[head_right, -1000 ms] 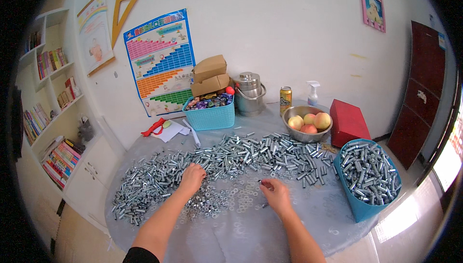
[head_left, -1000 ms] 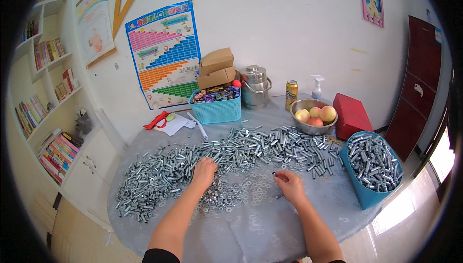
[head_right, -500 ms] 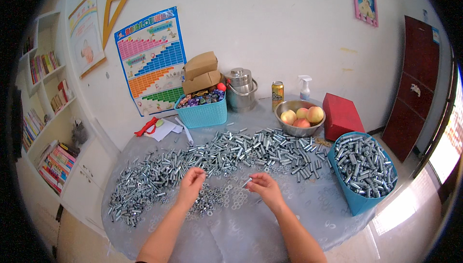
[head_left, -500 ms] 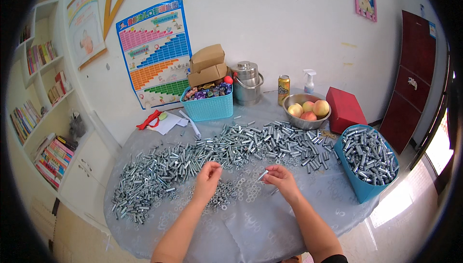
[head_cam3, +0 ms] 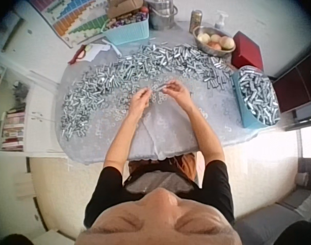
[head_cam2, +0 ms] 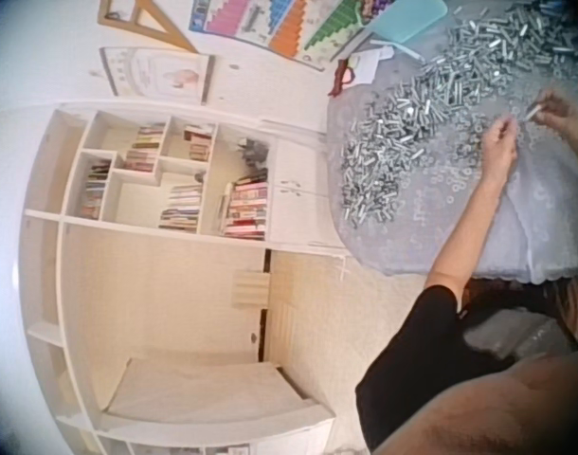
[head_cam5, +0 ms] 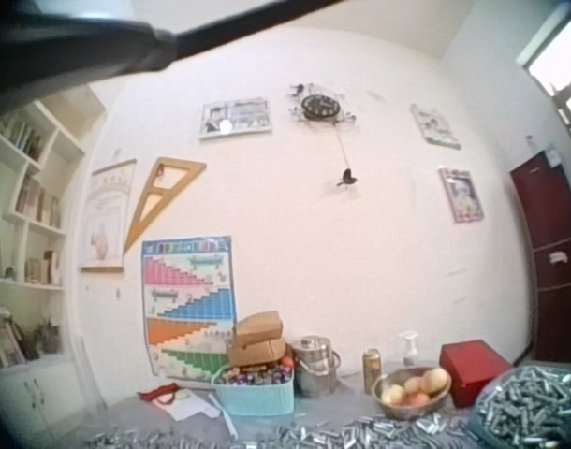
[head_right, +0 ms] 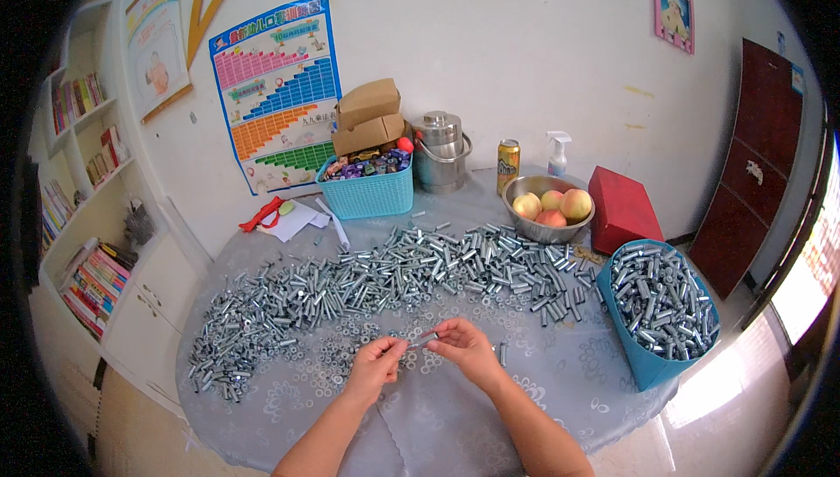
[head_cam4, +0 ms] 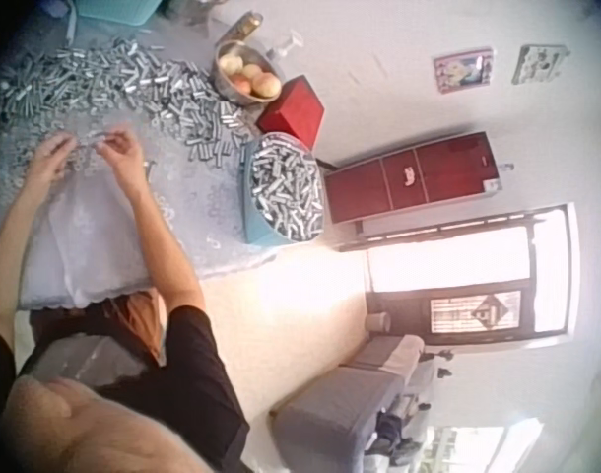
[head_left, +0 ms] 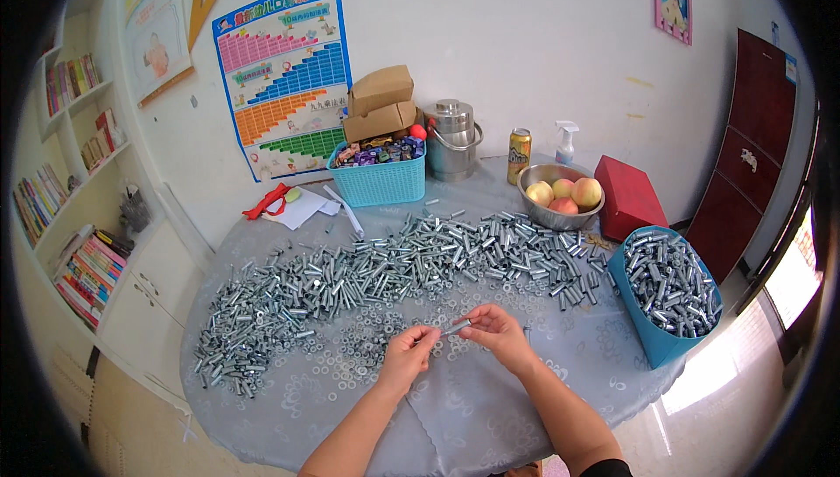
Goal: The person sits at a table covered with a large pile of metal bolts and washers. They repeatedly pick up a bolt and a washer, thread the washer onto the bolt, and place the assembled unit into a blue plastic bin. The person continues this repetitive assembly process throughout the video.
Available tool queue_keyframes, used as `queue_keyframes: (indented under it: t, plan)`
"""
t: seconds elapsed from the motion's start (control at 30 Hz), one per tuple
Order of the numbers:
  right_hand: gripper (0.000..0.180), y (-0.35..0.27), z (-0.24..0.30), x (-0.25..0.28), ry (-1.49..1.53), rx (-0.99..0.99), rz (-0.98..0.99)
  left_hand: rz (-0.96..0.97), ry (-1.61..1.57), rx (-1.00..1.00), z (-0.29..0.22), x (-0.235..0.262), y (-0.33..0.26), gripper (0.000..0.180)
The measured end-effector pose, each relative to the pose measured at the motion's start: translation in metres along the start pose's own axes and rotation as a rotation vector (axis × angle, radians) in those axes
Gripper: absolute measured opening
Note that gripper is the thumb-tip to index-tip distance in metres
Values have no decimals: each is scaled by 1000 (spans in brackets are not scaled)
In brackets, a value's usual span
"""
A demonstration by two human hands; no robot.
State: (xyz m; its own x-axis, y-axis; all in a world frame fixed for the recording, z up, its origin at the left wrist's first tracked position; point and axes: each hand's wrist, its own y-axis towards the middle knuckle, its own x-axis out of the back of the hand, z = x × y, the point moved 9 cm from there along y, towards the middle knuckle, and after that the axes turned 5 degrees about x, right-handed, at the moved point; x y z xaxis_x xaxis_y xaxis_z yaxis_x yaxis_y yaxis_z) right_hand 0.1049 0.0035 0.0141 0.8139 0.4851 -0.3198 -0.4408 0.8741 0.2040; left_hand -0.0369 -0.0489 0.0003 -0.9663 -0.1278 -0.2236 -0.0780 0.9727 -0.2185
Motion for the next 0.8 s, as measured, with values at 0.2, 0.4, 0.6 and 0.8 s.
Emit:
queue_keyframes:
  t: [0.2,0.4,0.6,0.8]
  plan:
    - [20,1,0,-1,25,29,11,13,-36,35,-6,-1,-5,13]
    - [22,-2,-2,-9,28,-6,15,96,-99,69,6,-5,-2,16]
    - [20,-5,-9,-17,-114,-8,80,182,-220,141,-3,-30,-16,24]
    - [14,-7,28,-29,-722,312,28,153,-242,55,1,-12,-7,24]
